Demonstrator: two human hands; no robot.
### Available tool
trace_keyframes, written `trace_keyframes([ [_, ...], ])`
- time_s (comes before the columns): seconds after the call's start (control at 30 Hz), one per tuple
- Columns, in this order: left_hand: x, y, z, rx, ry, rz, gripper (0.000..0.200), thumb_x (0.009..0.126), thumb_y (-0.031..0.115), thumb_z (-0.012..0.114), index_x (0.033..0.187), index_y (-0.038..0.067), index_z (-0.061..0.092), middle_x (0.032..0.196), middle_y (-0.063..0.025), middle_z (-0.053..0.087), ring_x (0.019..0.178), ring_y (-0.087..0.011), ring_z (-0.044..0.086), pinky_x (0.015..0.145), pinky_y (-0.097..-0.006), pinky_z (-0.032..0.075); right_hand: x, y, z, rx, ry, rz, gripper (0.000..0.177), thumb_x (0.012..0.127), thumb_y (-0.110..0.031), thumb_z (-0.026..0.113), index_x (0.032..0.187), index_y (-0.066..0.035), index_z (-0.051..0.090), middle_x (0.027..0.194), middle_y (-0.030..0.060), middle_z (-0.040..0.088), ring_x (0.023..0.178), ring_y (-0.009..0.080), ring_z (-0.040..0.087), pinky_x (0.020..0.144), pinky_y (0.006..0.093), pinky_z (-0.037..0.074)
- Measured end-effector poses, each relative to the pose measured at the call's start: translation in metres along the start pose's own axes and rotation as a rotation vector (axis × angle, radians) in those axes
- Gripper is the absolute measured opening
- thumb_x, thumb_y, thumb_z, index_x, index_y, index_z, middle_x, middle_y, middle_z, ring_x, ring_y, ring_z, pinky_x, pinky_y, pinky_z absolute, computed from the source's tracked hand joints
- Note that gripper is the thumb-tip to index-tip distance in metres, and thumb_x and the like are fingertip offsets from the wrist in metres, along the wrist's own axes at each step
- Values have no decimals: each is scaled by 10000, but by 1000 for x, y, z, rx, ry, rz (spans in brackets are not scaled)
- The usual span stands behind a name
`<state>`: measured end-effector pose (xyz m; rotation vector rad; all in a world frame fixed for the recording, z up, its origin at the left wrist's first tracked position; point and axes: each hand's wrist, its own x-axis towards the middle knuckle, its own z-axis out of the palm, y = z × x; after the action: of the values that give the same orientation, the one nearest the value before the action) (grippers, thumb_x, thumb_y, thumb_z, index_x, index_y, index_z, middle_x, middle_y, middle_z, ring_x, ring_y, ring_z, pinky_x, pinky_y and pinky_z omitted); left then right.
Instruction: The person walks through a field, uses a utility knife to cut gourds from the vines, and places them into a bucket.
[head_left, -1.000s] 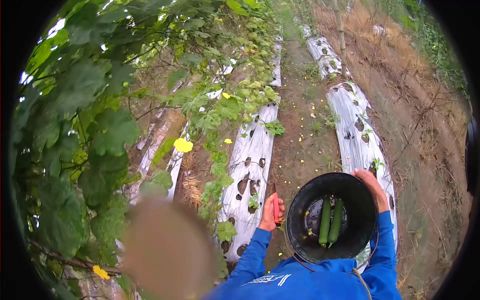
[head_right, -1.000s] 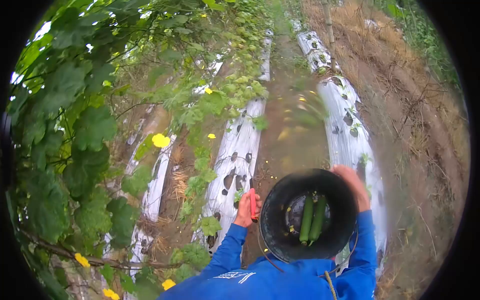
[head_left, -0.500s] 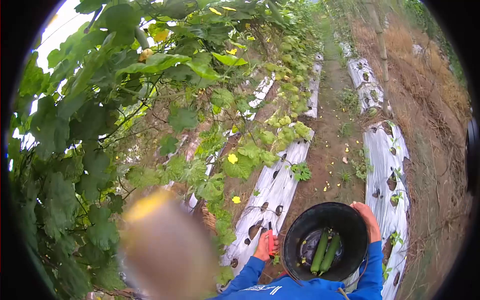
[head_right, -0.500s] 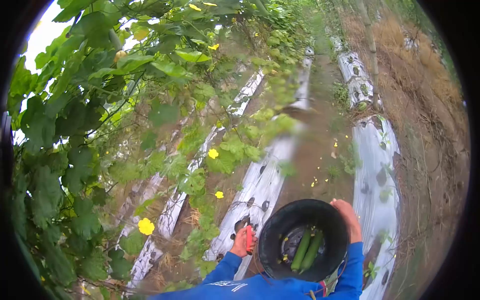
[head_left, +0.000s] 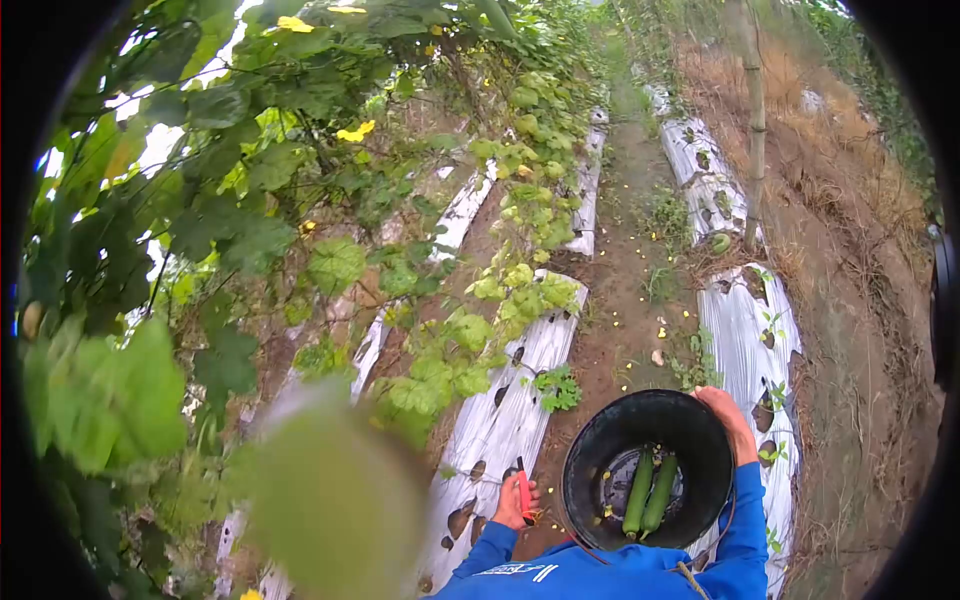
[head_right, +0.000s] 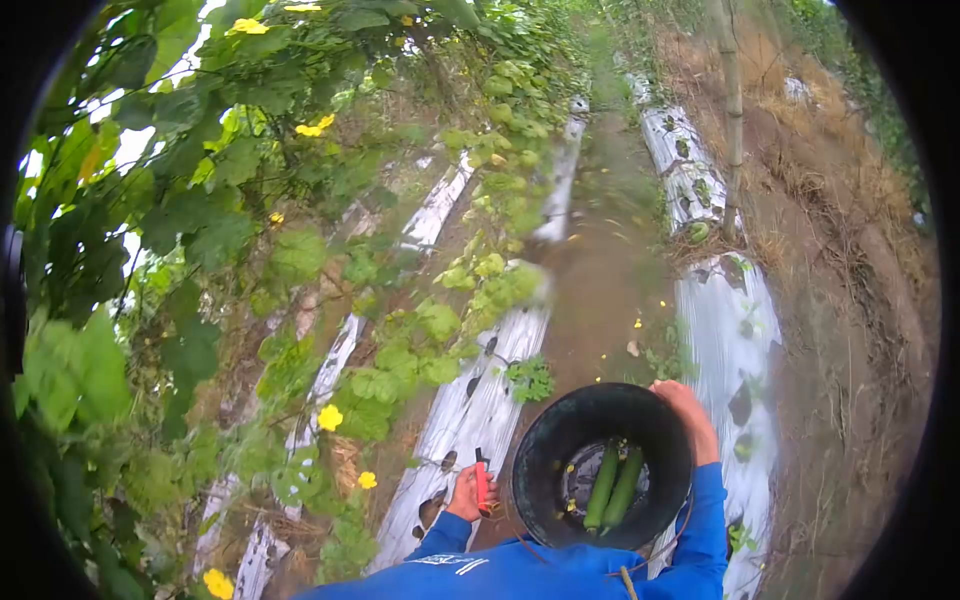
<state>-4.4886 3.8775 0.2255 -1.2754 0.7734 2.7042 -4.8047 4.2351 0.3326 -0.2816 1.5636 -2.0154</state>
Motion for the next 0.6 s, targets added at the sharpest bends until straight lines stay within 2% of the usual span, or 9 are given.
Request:
trace_keyframes([
  [0.07,54,44,42,21,-24,13,478,867,552,529,911,78,572,712,-85,563,516,-190,485,466,-310,400,53,-30,-12,-2,-4,-12,245,959,-265,605,917,-33,671,841,2,672,775,80,607,743,233,473],
  [0.13,76,76,72,49,30,71,463,873,553,523,900,92,567,691,-75,558,505,-184,484,453,-313,391,95,-43,-18,18,11,18,246,958,-266,603,926,-31,670,853,4,674,786,84,609,753,237,476],
  [0.37,176,222,206,146,-80,171,458,878,591,543,877,133,555,662,-38,577,463,-157,486,420,-292,378,209,-131,-28,-86,55,-22,287,960,-300,590,928,-26,665,867,-6,666,819,80,586,765,264,468],
  [0.43,195,253,243,202,-166,254,446,891,579,545,911,134,553,682,-54,581,479,-163,497,426,-288,399,241,-139,-37,-155,39,-25,294,961,-304,589,922,-23,666,861,-11,663,814,81,583,763,264,464],
  [0.53,217,293,302,230,-162,322,410,911,562,544,911,152,548,660,-12,567,457,-116,478,408,-266,378,307,-132,-59,-357,61,-147,281,956,-292,583,906,-27,662,847,17,645,823,105,574,759,283,455],
  [0.6,227,318,340,277,-158,396,353,943,512,534,911,161,535,641,12,543,451,-77,454,391,-234,346,359,-121,-83,-445,41,-138,297,953,-302,577,904,-20,658,841,24,642,817,113,568,761,294,451],
])
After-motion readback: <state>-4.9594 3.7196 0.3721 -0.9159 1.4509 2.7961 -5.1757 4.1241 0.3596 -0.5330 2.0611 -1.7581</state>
